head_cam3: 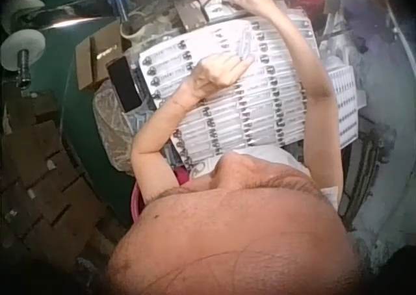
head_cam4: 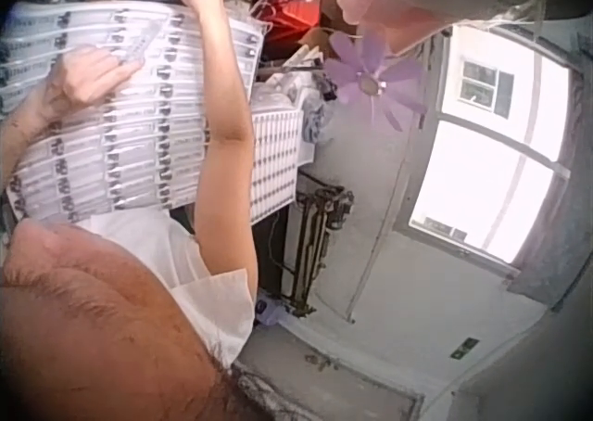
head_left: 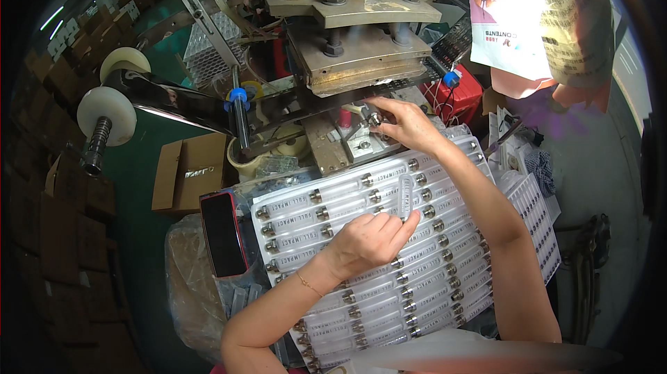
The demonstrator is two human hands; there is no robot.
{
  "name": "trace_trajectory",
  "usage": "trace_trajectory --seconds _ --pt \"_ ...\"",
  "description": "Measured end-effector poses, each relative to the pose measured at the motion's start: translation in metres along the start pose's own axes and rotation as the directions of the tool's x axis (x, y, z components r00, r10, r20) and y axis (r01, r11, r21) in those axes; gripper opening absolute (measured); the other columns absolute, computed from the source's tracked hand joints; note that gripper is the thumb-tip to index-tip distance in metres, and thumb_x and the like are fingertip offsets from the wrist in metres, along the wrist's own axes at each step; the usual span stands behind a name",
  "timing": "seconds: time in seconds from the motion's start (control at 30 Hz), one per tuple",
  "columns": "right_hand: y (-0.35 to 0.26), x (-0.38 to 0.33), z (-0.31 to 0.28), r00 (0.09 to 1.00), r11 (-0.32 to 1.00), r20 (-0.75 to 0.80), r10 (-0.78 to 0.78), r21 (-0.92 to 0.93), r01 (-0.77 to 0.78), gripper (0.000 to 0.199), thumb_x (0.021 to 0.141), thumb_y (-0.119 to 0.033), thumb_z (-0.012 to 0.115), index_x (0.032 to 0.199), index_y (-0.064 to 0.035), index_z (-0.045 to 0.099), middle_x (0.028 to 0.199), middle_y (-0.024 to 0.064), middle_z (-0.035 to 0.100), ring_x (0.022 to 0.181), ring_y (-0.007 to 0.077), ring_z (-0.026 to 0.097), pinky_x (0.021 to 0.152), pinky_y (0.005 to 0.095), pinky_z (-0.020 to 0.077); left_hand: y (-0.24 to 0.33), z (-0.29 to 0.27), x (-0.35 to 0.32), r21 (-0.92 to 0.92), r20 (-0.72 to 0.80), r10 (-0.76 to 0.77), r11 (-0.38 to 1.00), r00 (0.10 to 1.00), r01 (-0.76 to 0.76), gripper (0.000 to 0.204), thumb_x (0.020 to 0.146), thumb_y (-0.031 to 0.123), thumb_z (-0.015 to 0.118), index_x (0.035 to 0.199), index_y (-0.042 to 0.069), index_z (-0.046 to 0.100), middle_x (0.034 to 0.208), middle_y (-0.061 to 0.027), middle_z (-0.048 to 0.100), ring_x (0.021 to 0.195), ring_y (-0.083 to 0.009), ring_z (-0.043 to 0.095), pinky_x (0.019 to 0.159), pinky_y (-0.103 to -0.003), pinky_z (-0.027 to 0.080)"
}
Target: The person is assembling small electronic components by placing them into a tray.
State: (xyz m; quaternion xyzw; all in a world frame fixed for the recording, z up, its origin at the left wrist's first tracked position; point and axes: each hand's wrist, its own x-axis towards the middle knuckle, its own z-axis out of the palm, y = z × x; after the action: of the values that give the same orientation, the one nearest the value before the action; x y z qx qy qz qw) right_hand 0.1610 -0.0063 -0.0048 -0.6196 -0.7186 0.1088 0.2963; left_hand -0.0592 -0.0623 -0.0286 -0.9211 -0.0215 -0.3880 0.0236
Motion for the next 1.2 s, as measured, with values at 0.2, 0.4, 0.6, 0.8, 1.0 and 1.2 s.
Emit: trace_trajectory --seconds 0.2,0.4,0.6,0.8,1.0,1.2 --pt "0.001 0.001 0.002 1.000 1.000 -0.013 -0.008 0.016 0.009 0.052 0.075 -0.015 0.073 0.124 -0.0086 0.056 0.106 0.0160 0.065 0.095 0.0334 0.062 0.082 0.0398 0.0488 0.000 -0.003 0.000 0.013 0.010 -0.006 1.000 1.000 0.006 0.039 0.072 0.008 0.060 0.110 0.008 0.067 0.061 0.0033 0.041 0.052 -0.0076 0.045 0.047 -0.021 0.038" --pt "0.008 0.001 0.010 0.999 1.000 -0.030 -0.022 0.000 0.022 0.060 0.074 -0.016 0.076 0.128 -0.0056 0.052 0.101 0.0143 0.065 0.084 0.0237 0.062 0.075 0.0347 0.0498 -0.001 -0.004 -0.001 -0.032 -0.016 -0.099 0.995 0.995 0.098 0.041 0.070 0.007 0.062 0.110 0.013 0.068 0.063 0.0020 0.045 0.054 -0.0103 0.048 0.048 -0.023 0.041" --pt "0.021 -0.029 -0.031 0.994 0.994 -0.028 0.103 -0.032 -0.104 0.067 0.077 -0.018 0.074 0.135 -0.0073 0.044 0.102 0.0160 0.065 0.090 0.0260 0.063 0.082 0.0363 0.0495 -0.002 -0.019 0.015 -0.214 -0.019 -0.182 0.961 0.983 0.174 0.044 0.066 0.002 0.069 0.109 0.013 0.069 0.072 -0.0038 0.056 0.061 -0.0168 0.056 0.053 -0.028 0.046" --pt "0.075 -0.098 -0.119 0.977 0.971 -0.094 0.194 -0.123 -0.205 0.045 0.076 -0.008 0.070 0.119 -0.0049 0.060 0.079 0.0100 0.065 0.071 0.0227 0.063 0.068 0.0344 0.0483 0.000 -0.024 0.033 -0.268 0.056 -0.247 0.930 0.967 0.253 0.038 0.079 0.007 0.068 0.117 0.007 0.063 0.078 -0.0076 0.058 0.065 -0.0216 0.059 0.059 -0.030 0.048" --pt "0.081 -0.146 -0.151 0.970 0.956 -0.091 0.226 -0.171 -0.239 0.028 0.075 -0.007 0.067 0.103 -0.0058 0.068 0.079 0.0129 0.068 0.072 0.0242 0.067 0.067 0.0348 0.0503 0.030 0.058 0.075 -0.454 0.002 -0.256 0.861 0.967 0.229 0.028 0.081 0.011 0.068 0.107 0.002 0.063 0.089 -0.0133 0.066 0.073 -0.0270 0.064 0.063 -0.036 0.051" --pt "0.079 -0.142 -0.119 0.986 0.973 0.046 0.163 -0.171 -0.153 0.027 0.069 -0.012 0.070 0.095 -0.0059 0.070 0.081 0.0116 0.068 0.077 0.0277 0.066 0.072 0.0381 0.0495 0.057 0.108 0.101 -0.231 0.202 -0.318 0.904 0.926 0.360 0.020 0.079 0.019 0.070 0.095 0.007 0.067 0.094 -0.0093 0.063 0.083 -0.0249 0.062 0.069 -0.034 0.050"
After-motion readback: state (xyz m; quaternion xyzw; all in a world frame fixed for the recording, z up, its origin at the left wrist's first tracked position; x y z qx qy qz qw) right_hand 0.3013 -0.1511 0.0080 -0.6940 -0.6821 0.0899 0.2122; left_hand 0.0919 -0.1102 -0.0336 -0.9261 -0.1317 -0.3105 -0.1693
